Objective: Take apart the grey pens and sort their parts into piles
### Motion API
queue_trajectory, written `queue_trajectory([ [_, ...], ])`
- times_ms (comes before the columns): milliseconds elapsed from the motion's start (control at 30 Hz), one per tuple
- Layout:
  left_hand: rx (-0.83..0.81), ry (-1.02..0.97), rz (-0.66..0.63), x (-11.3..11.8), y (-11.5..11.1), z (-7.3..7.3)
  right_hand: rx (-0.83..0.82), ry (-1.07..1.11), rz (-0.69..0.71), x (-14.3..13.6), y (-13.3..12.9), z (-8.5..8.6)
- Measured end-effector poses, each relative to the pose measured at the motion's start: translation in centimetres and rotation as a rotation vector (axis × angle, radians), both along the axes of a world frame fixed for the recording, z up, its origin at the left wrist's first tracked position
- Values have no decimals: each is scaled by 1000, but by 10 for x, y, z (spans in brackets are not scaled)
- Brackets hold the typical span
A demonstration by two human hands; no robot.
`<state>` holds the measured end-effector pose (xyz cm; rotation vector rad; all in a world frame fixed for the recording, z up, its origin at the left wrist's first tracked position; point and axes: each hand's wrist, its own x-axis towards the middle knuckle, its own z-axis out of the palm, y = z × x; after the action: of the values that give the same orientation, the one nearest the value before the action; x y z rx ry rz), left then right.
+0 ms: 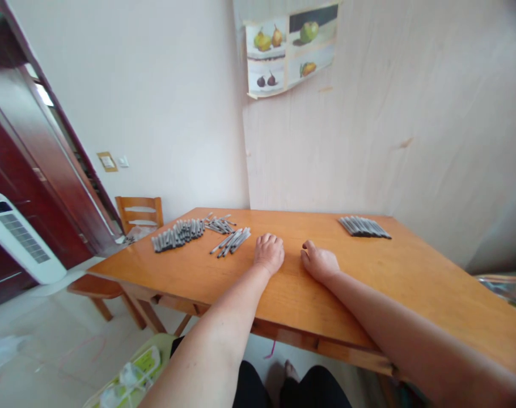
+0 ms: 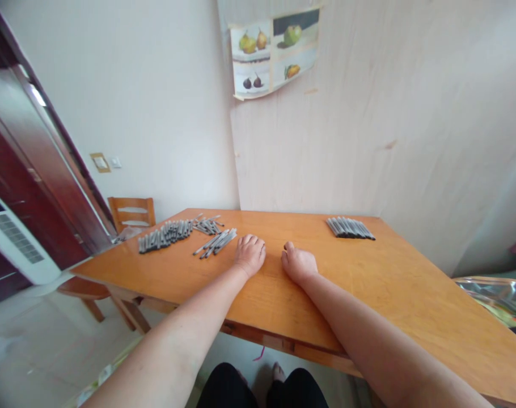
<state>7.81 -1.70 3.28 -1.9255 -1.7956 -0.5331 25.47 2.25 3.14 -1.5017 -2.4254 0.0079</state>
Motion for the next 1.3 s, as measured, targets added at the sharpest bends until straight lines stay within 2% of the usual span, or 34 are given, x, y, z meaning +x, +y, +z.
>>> queue_trajectory([
  [433,-19,-45,36,1,-1,0,49,37,35,3,3,-6],
  [733,-10,-62,57,-3,3,-6,50,-10,32,2,11,-14],
  [1100,-14,-98,47,-6,1,-9,132,-38,140,1,16,-26],
  [1300,-22,-121,38,-7,2,-9,85,-62,185,-3,19,-22],
])
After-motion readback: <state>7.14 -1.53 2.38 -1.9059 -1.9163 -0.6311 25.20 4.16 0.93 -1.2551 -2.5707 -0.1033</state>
